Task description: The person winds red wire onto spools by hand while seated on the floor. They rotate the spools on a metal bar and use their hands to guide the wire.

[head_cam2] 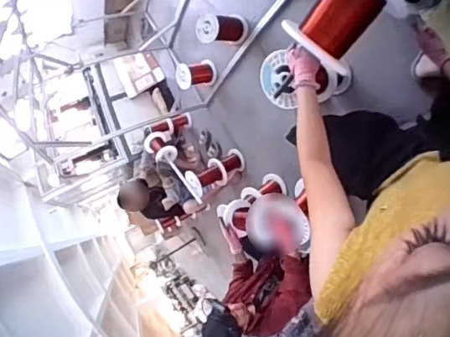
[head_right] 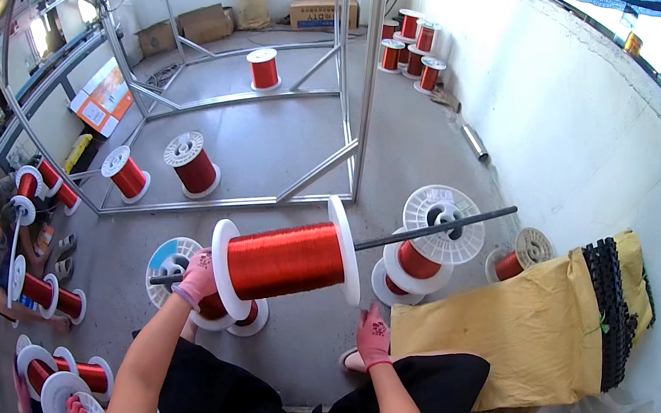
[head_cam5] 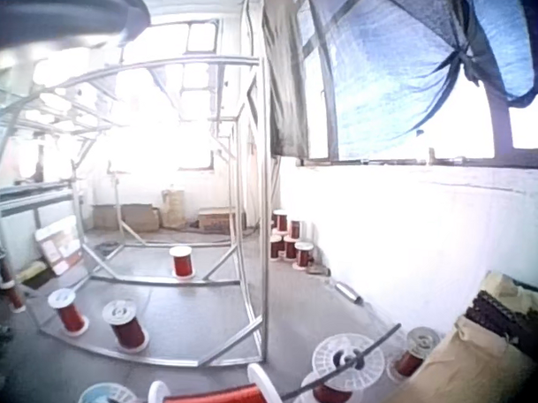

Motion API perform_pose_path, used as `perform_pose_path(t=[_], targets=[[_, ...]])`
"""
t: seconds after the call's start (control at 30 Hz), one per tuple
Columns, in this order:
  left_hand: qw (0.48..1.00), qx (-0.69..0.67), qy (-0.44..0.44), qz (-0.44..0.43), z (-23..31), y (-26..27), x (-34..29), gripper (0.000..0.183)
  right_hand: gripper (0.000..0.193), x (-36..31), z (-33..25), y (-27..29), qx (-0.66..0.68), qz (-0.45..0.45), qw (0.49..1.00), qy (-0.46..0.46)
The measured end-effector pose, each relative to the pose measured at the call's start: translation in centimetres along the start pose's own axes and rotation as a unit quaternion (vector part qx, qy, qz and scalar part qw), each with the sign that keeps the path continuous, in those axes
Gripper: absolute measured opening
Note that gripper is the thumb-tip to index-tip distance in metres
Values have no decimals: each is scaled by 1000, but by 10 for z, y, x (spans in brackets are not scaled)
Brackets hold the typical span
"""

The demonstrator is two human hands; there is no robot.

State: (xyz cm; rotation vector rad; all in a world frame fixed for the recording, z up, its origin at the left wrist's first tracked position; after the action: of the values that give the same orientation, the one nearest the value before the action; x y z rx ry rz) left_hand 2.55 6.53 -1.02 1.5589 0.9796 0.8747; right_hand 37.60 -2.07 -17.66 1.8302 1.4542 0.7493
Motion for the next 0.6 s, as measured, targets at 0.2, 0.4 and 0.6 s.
perform_pose_path(t=[0.2,0.4,0.6], targets=[[999,9,4,-31,-3,-13,3,24,40,-7,-14,19,17,-1,999,-41],[999,-1,-16,39,-5,-13,3,23,40,-11,9,27,14,36,998,-49],[1000,-21,-7,13,-4,-8,4,24,35,12,-14,67,106,80,990,-54]])
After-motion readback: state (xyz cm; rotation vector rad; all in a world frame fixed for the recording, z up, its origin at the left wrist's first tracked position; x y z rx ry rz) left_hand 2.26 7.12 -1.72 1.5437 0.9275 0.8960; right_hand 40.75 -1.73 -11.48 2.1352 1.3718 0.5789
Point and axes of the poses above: each hand's wrist, its own x-axis towards the middle knuckle, its own y-axis out of the back of the hand, z = x × y, the point moved 8 cm from there along x, towards the middle knuckle, and after that the axes turned 4 degrees about z, right-handed, at the moved point
